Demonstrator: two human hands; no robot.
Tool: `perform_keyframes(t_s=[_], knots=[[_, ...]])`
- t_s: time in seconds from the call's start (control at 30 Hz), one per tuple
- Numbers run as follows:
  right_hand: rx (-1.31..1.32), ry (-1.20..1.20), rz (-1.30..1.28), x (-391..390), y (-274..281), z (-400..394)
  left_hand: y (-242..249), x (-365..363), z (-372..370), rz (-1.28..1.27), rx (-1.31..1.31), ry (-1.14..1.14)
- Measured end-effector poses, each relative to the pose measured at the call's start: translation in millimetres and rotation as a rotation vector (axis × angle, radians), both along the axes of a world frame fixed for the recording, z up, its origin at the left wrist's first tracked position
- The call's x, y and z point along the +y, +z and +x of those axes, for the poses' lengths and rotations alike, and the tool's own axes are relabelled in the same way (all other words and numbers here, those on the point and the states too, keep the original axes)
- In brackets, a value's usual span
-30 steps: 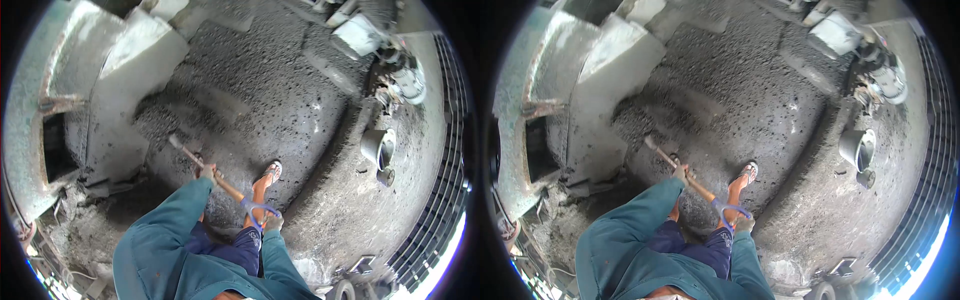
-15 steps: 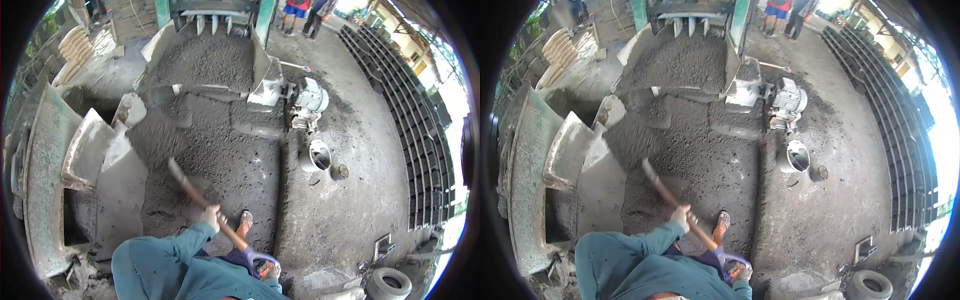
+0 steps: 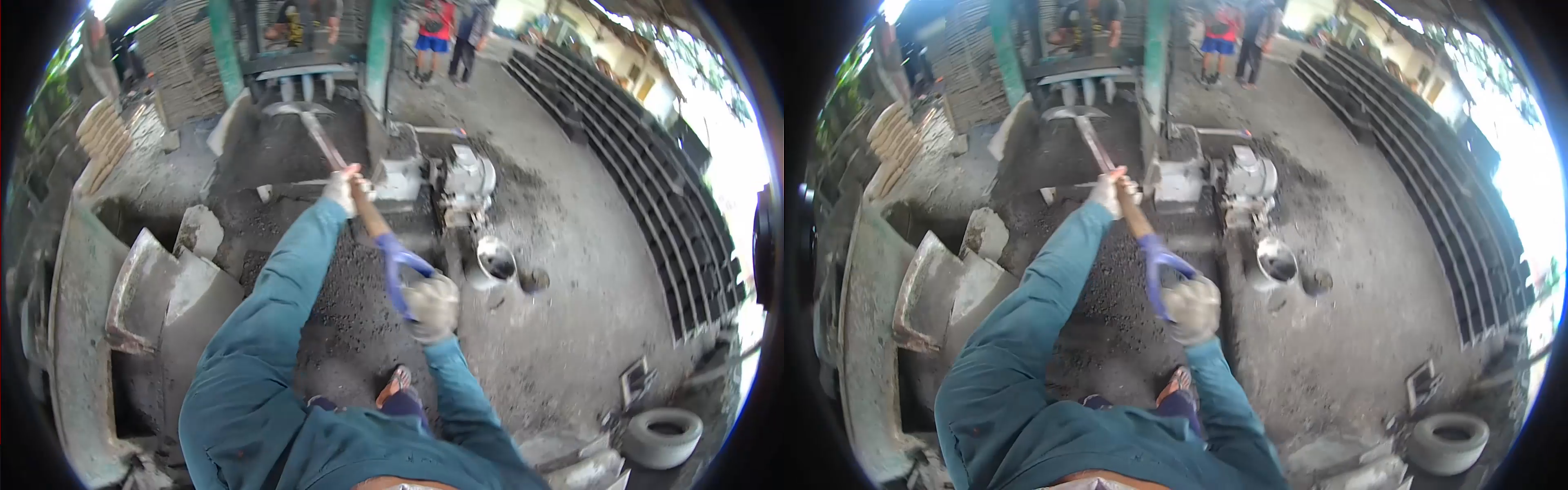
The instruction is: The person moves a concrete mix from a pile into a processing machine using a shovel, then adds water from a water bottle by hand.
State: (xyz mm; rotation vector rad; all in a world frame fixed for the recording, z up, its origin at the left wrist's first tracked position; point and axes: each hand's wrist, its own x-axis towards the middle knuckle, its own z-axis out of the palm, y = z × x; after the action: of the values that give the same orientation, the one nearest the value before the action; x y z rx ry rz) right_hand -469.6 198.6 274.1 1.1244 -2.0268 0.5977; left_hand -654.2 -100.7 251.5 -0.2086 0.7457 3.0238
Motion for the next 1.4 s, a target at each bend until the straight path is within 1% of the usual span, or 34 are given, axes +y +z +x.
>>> perform_keyframes(t_s=[0.03, 0.07, 0.1, 0.13, 0.17, 0.2, 0.27, 0.3, 0.33, 0.37, 0.4, 0.47, 0.53, 0.57, 0.6, 0.67, 0.7, 0.73, 0.77, 0.8, 0.83, 0.9, 0.97, 1.07, 1.27, 1.3, 1.4], knots=[[-0.018, -0.003, 0.055, -5.7, -24.3, -0.6, -21.4, -6.7, -5.7, -0.119, -0.186, 0.063], [-0.024, -0.017, 0.052, -5.9, -49.3, -3.1, -45.4, -10.3, -8.9, -0.242, -0.226, 0.115], [-0.038, -0.026, 0.060, -2.0, -74.3, -3.3, -68.9, -14.1, -12.2, -0.277, -0.238, 0.134], [-0.037, -0.025, 0.071, 4.3, -90.7, -10.5, -57.3, 5.6, 6.2, -0.340, -0.171, 0.207], [-0.078, -0.062, 0.095, 13.6, -100.8, -26.9, -64.6, 5.7, 6.9, -0.291, -0.108, 0.132], [-0.138, -0.096, 0.124, 31.9, -111.1, -33.6, -59.9, 16.1, 16.7, -0.227, -0.103, 0.107], [-0.271, -0.147, 0.202, 77.0, -135.4, -34.3, -32.7, 48.0, 48.4, -0.140, -0.114, 0.141], [-0.447, -0.076, 0.164, 98.8, -150.8, -41.3, -27.1, 49.5, 60.4, -0.103, -0.045, 0.146], [-0.708, 0.044, 0.023, 117.8, -150.2, -45.7, -22.6, 44.5, 69.4, -0.066, 0.031, 0.150], [-0.955, 0.145, -0.149, 136.6, -147.9, -50.1, -19.1, 38.6, 80.3, -0.006, 0.050, 0.225], [-0.830, 0.076, -0.387, 148.6, -141.4, -42.0, -19.9, 32.3, 92.2, 0.055, 0.069, 0.300], [-1.138, -0.186, -0.468, 166.6, -123.8, -35.7, -57.7, 18.2, 115.3, -0.006, 0.066, 0.426], [-1.298, -0.213, -0.594, 167.3, -115.1, -39.0, -101.8, 26.9, 150.6, 0.064, -0.127, 0.511], [-1.367, -0.226, -0.656, 165.5, -107.8, -44.5, -132.2, 25.2, 157.5, 0.126, -0.332, 0.578], [-1.310, -0.235, -0.572, 156.7, -92.9, -45.4, -165.5, 23.5, 165.8, 0.187, -0.544, 0.646], [-1.203, -0.243, -0.395, 121.4, -55.4, -43.6, -222.6, 23.1, 187.4, 0.322, -0.718, 0.604], [-1.070, -0.156, -0.293, 102.4, -43.6, -46.6, -245.0, 23.1, 194.8, 0.369, -0.807, 0.568], [-0.994, -0.058, -0.231, 81.7, -30.6, -48.3, -266.4, 20.7, 200.9, 0.415, -0.894, 0.531], [-0.917, 0.040, -0.169, 59.6, -15.0, -49.4, -300.3, 11.9, 207.6, 0.443, -0.893, 0.489], [-0.741, 0.094, -0.073, 34.0, 7.4, -48.5, -336.5, 0.2, 214.9, 0.469, -0.891, 0.448], [-0.748, 0.207, -0.097, 10.1, 7.7, -49.9, -353.5, -9.9, 220.4, 0.492, -0.892, 0.406], [-0.586, 0.358, 0.086, -34.3, 30.2, -52.8, -344.3, -16.7, 224.6, 0.472, -0.892, 0.355], [-0.607, 0.372, 0.344, -75.2, 35.7, -50.8, -338.9, -20.1, 226.5, 0.442, -0.908, 0.320], [-0.621, 0.458, 0.642, -117.7, 19.7, -41.4, -330.9, -24.8, 227.3, 0.387, -0.913, 0.272], [-0.502, 0.605, 0.740, -144.7, -50.4, -9.3, -318.3, -19.5, 246.7, 0.315, -0.910, 0.238], [-0.497, 0.663, 0.647, -146.1, -62.9, -2.4, -316.6, -16.1, 250.8, 0.307, -0.906, 0.234], [-0.466, 0.754, 0.603, -140.2, -56.0, 10.3, -308.5, 2.3, 264.8, 0.258, -0.890, 0.226]])
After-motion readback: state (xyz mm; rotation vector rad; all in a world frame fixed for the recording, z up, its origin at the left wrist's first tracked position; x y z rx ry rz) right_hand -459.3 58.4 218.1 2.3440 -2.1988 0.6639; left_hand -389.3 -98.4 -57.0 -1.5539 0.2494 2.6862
